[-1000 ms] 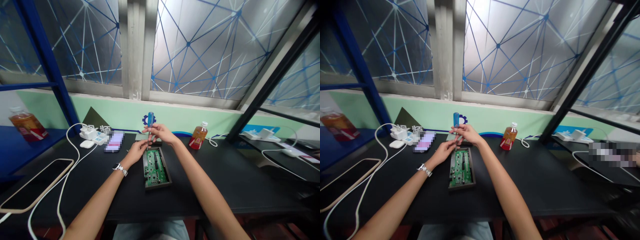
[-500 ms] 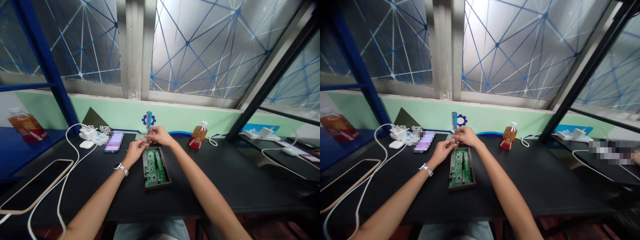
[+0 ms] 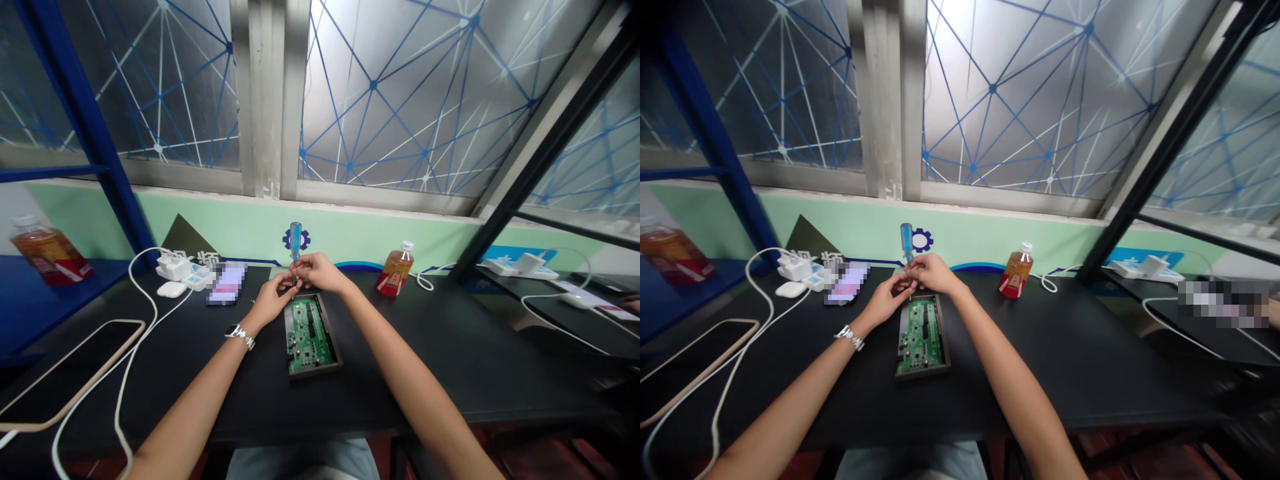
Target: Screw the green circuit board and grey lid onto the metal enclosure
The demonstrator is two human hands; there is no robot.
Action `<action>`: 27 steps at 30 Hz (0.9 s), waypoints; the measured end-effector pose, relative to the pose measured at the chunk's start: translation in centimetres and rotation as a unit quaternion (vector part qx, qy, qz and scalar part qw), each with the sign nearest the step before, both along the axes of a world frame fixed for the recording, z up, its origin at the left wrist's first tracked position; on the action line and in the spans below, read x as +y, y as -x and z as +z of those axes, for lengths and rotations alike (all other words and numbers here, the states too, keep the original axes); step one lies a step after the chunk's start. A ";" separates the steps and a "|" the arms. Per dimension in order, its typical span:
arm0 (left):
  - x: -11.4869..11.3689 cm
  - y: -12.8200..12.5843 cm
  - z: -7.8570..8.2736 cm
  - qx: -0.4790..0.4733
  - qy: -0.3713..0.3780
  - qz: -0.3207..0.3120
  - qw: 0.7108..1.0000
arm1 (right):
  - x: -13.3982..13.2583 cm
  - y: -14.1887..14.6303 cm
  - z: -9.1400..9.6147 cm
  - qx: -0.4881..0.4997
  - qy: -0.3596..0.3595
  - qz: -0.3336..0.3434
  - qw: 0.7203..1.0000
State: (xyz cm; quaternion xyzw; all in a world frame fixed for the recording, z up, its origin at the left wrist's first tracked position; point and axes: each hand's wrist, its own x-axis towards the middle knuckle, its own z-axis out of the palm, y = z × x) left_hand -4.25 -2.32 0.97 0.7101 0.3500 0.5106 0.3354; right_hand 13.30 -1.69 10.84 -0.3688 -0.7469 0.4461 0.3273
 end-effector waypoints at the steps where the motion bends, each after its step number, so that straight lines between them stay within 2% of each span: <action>1: 0.1 0.1 0.0 0.001 0.004 -0.023 1.000 | 0.0 0.0 0.0 0.006 0.013 0.009 1.000; 4: 0.1 0.5 0.0 0.024 0.017 -0.061 0.998 | 0.0 0.0 0.1 0.042 0.062 0.034 0.997; 8: -0.2 0.5 0.3 0.028 0.033 -0.051 0.998 | -0.3 0.1 0.1 0.075 0.103 0.050 0.991; 10: -0.5 0.3 0.5 0.013 0.036 -0.049 0.998 | -0.3 0.2 0.0 0.067 0.082 0.031 0.994; 12: -0.6 0.1 0.6 0.007 0.033 -0.034 0.999 | -0.3 0.4 -0.3 0.042 0.032 -0.014 0.999; 15: -0.6 0.0 0.6 0.015 0.020 0.017 1.000 | -0.1 0.5 -0.9 0.000 -0.033 -0.064 0.997; 19: -0.3 -0.1 0.3 0.027 0.009 0.071 0.997 | 0.1 0.6 -1.2 -0.021 -0.041 -0.052 0.998; 24: -0.3 -0.1 0.5 0.036 -0.011 0.088 0.995 | 0.1 0.5 -1.0 -0.053 -0.122 -0.085 0.987; 27: -0.4 -0.2 0.6 0.046 -0.017 0.100 0.994 | 0.1 0.6 -1.0 -0.051 -0.123 -0.086 0.987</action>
